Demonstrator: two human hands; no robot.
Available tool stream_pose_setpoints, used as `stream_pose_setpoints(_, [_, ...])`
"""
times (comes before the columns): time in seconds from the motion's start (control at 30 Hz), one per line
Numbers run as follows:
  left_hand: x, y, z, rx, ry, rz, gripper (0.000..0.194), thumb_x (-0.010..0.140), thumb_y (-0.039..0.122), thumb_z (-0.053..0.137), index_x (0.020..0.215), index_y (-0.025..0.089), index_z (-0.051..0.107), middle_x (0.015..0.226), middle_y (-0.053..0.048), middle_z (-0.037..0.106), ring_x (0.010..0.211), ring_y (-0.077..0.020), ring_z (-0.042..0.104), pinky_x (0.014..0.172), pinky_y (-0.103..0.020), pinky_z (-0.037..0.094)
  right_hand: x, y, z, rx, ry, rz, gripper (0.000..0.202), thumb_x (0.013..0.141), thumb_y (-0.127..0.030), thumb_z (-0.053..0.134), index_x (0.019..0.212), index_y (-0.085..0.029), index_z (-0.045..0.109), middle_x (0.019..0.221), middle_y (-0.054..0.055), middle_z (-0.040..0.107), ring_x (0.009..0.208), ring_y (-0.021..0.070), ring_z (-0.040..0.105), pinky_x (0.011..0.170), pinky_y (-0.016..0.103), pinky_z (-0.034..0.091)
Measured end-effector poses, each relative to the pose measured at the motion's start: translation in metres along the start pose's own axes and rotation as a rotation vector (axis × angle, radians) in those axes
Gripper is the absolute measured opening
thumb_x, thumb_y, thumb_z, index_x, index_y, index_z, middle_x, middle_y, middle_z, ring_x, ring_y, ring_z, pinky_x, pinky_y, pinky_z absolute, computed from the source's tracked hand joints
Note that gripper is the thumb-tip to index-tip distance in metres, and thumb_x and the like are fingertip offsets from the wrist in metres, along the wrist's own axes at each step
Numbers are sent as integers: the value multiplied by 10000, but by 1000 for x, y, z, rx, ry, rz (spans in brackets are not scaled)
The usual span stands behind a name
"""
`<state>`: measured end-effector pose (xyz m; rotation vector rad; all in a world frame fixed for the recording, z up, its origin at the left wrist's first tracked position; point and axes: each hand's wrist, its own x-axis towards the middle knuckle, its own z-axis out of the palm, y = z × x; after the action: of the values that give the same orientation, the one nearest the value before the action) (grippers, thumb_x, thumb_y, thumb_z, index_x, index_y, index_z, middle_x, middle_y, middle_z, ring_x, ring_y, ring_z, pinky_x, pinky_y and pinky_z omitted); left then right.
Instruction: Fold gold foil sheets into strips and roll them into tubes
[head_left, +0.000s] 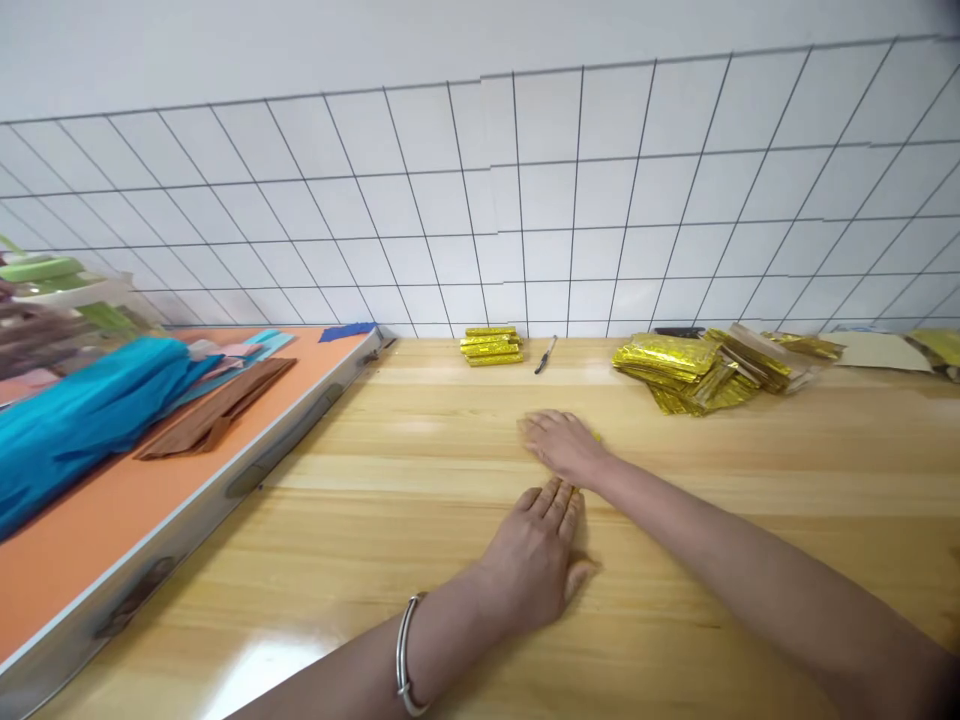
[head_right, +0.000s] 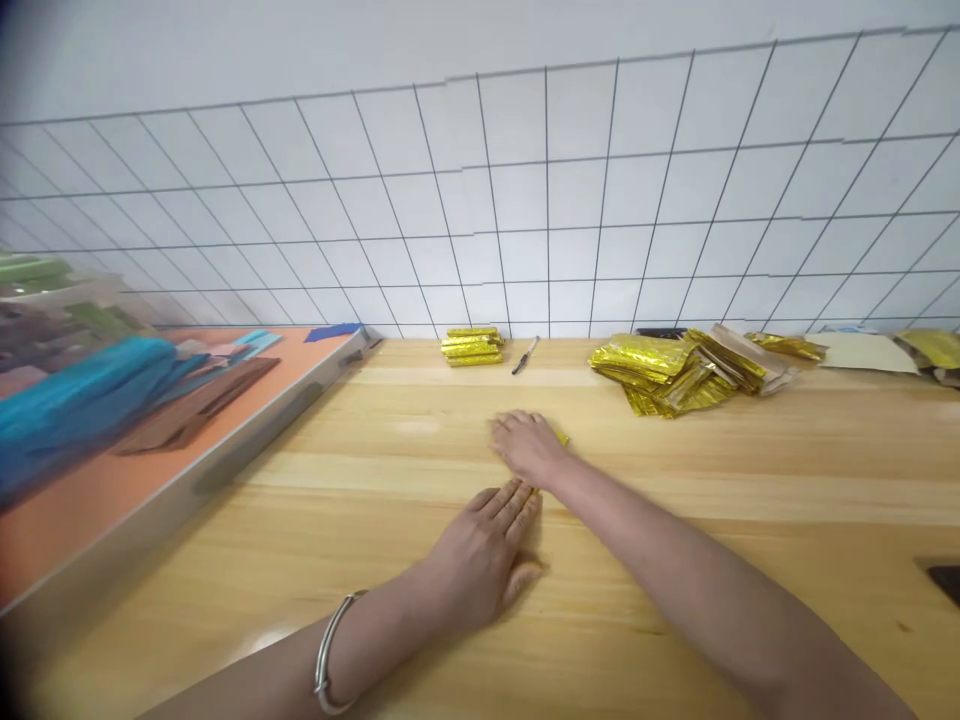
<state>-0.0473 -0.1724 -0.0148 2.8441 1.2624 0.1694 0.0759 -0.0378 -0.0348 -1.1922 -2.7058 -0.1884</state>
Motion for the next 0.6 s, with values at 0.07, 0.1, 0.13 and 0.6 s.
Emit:
stream_pose_setpoints(0.07, [1,-1,-2,-11,-26,9,664,911,524,262,1389,65,312,1443,-166,301,1340,-315,258,1071,-428,232,1,4,2,24,2,-12,426,941,-383,339,1321,-207,422,1366,86,457,1231,222,382,969,370,297])
stream_pose_setpoints(0.1, [2,-1,-3,-16,-39,13,664,911,522,263,1390,65,310,1447,-166,292,1341,-319,252,1070,-431,234,4,10,3,34,0,-21,422,942,-378,341,1317,-205,428,1359,85,465,1227,223,384,969,371,296])
stream_pose_setpoints(0.13, [2,-1,-4,-21,-50,13,662,910,520,266,1390,66,310,1448,-167,287,1342,-324,249,1070,-435,235,7,17,3,42,-4,-31,416,943,-371,342,1313,-206,433,1348,82,477,1222,221,388,969,370,295])
stream_pose_setpoints(0.6, [4,-6,-6,-73,-34,7,648,896,533,327,1366,87,343,1439,-162,316,1340,-304,262,1075,-426,235,30,60,-4,79,-26,-113,339,946,-338,362,1220,-228,530,1271,61,550,1159,193,441,950,339,311])
